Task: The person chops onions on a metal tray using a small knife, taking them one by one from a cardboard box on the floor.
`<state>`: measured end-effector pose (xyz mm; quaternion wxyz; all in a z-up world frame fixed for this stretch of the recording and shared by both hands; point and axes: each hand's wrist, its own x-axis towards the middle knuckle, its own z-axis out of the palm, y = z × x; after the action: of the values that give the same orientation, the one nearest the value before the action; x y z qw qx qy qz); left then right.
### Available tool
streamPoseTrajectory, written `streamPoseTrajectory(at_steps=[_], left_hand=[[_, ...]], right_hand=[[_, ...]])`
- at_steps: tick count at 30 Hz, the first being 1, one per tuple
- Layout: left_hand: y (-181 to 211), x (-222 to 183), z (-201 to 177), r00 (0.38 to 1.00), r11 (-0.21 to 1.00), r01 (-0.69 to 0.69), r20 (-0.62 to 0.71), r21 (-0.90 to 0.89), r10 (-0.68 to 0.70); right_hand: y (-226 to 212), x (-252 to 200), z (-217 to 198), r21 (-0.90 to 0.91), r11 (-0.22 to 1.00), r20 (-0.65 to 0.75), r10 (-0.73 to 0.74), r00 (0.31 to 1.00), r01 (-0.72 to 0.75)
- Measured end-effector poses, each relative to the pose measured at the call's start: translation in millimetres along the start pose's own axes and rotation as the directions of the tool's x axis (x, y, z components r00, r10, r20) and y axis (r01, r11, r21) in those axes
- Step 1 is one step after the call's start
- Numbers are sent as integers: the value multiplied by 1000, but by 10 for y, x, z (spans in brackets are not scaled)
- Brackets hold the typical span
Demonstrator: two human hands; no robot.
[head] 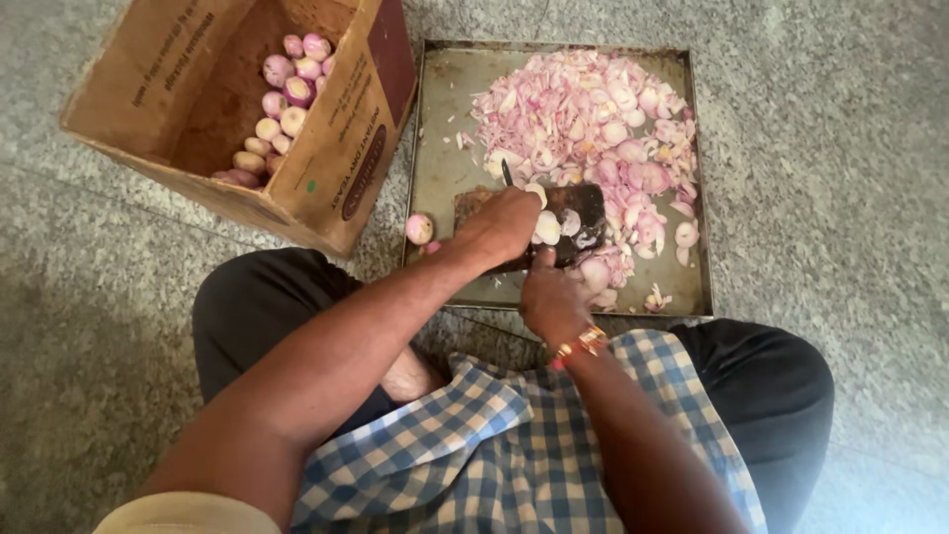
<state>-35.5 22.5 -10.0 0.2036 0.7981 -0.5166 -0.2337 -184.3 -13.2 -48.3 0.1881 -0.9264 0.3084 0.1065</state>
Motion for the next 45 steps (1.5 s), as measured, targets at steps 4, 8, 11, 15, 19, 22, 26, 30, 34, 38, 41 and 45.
streamPoseTrajectory(at_steps=[4, 8, 11, 15, 19, 22, 26, 30, 34, 38, 41, 45], left_hand=[[-30, -42, 20, 997, 997, -71, 1, 0, 71], [20, 38, -14, 993, 996, 78, 92, -47, -74], [-53, 32, 14, 996, 996, -78, -37, -41, 77], [-198, 117, 93, 981, 983, -181, -72, 28, 182], [-212, 171, 146, 989, 990, -140, -52, 37, 141], [-275, 160, 168, 988, 988, -147, -48, 52, 150], [-291, 205, 182, 990, 990, -119, -62, 81, 124], [-220, 129, 62, 995, 995, -95, -34, 33, 96], [-182, 215, 72, 990, 991, -121, -67, 64, 126], [-251, 251, 144, 991, 994, -109, -71, 26, 111], [-311, 319, 108, 994, 987, -102, 43, 120, 98], [-289, 300, 167, 995, 996, -71, -65, 61, 75]], right_hand=[[101, -35, -54, 107, 994, 18, -11, 1000, 9], [164, 21, -84, 135, 987, -47, -78, 996, 84], [147, 222, -5, 180, 981, -60, -59, 996, 69], [352, 45, 190, 167, 985, -60, -25, 998, 35], [220, 251, 457, 114, 991, -116, -51, 992, 64], [268, 270, 391, 136, 990, -54, -23, 998, 30], [225, 158, 370, 129, 989, -64, -60, 996, 68], [112, 266, 131, 173, 985, 48, -8, 999, 0], [165, 64, -69, 154, 988, -17, 10, 1000, -7], [50, 72, -24, 169, 983, -19, 69, 997, -65], [188, 82, -85, 131, 991, 2, 43, 999, -43], [157, 74, 127, -22, 1000, -101, 2, 995, -4]])
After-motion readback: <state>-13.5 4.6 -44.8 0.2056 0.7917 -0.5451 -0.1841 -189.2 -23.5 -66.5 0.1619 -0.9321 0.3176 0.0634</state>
